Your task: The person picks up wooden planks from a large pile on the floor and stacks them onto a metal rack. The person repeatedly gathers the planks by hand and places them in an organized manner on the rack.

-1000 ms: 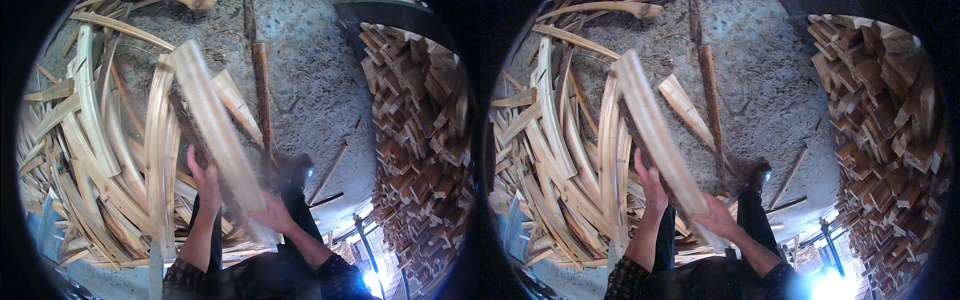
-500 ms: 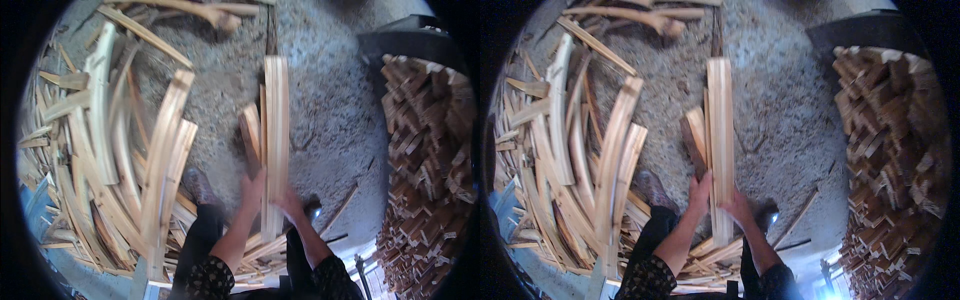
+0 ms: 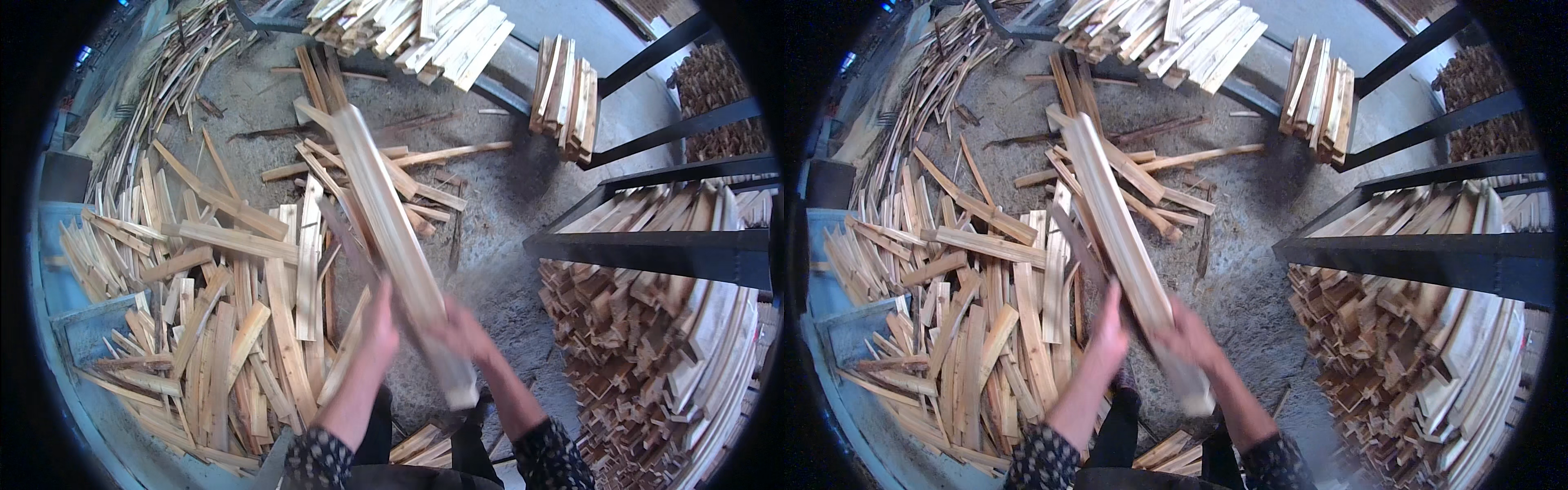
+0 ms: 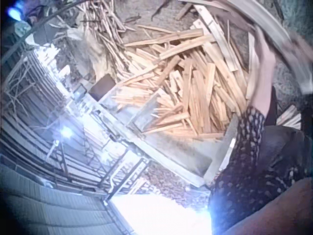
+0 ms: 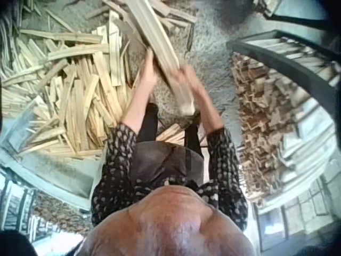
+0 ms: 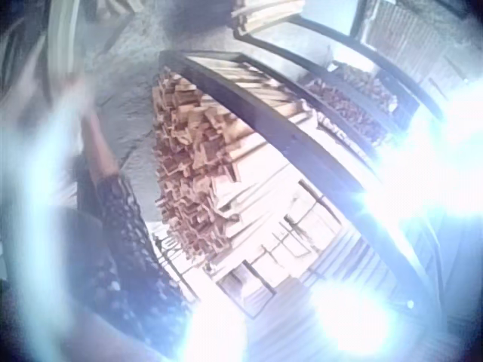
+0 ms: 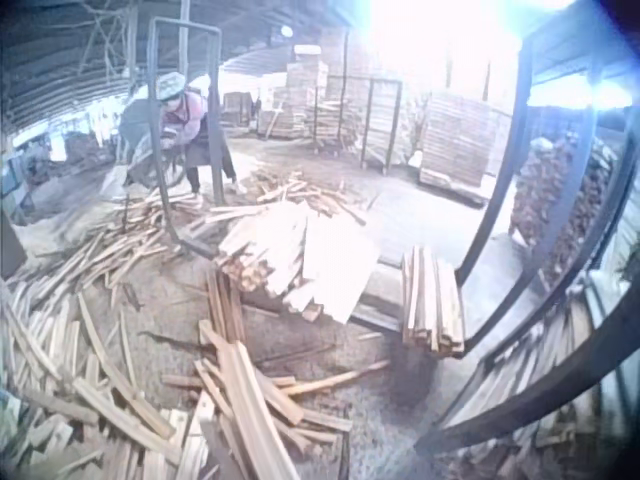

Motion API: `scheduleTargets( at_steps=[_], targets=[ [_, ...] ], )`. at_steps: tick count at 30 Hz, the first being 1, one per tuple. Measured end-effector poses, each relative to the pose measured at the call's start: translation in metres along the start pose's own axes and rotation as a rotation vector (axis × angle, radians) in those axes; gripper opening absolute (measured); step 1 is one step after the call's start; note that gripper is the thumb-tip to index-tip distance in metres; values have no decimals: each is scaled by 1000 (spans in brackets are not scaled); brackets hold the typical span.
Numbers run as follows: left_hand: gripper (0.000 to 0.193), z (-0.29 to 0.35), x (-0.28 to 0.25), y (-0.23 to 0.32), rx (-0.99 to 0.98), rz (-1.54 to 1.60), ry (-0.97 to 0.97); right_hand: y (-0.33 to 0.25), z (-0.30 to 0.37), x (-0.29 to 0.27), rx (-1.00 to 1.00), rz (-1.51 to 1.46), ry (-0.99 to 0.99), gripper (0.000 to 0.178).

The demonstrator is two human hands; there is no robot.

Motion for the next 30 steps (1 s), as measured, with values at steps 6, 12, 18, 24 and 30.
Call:
scheduleTargets(
  at_steps=[6, 12, 18, 24, 30],
  targets=[
    [40, -24, 84, 73, 243, -126, -253, -61, 29, -66, 120, 31, 24, 31],
    [48, 28, -74, 19, -152, -220, -239, -85, 288, -80, 226, -104, -65, 47],
    [24, 145, -205, -6, -420, -457, 278, -154, 530, -120, 702, -279, 630, 42],
    [14, 173, -155, -8, -389, -604, 92, -74, 614, -257, 441, -46, 944, 22],
    [9, 130, -193, 30, 81, -783, 125, 14, 503, -413, 846, 293, 970, 49]
  ],
)
Point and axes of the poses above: each hand's wrist, its own z-axis away from the middle knuckle, its own x-axis out of the palm, y = z × x, the point moved 5 cm from there along -z, towards the middle knuckle, and after that the axes turned 13 degrees about z, right-handed, at the moved point
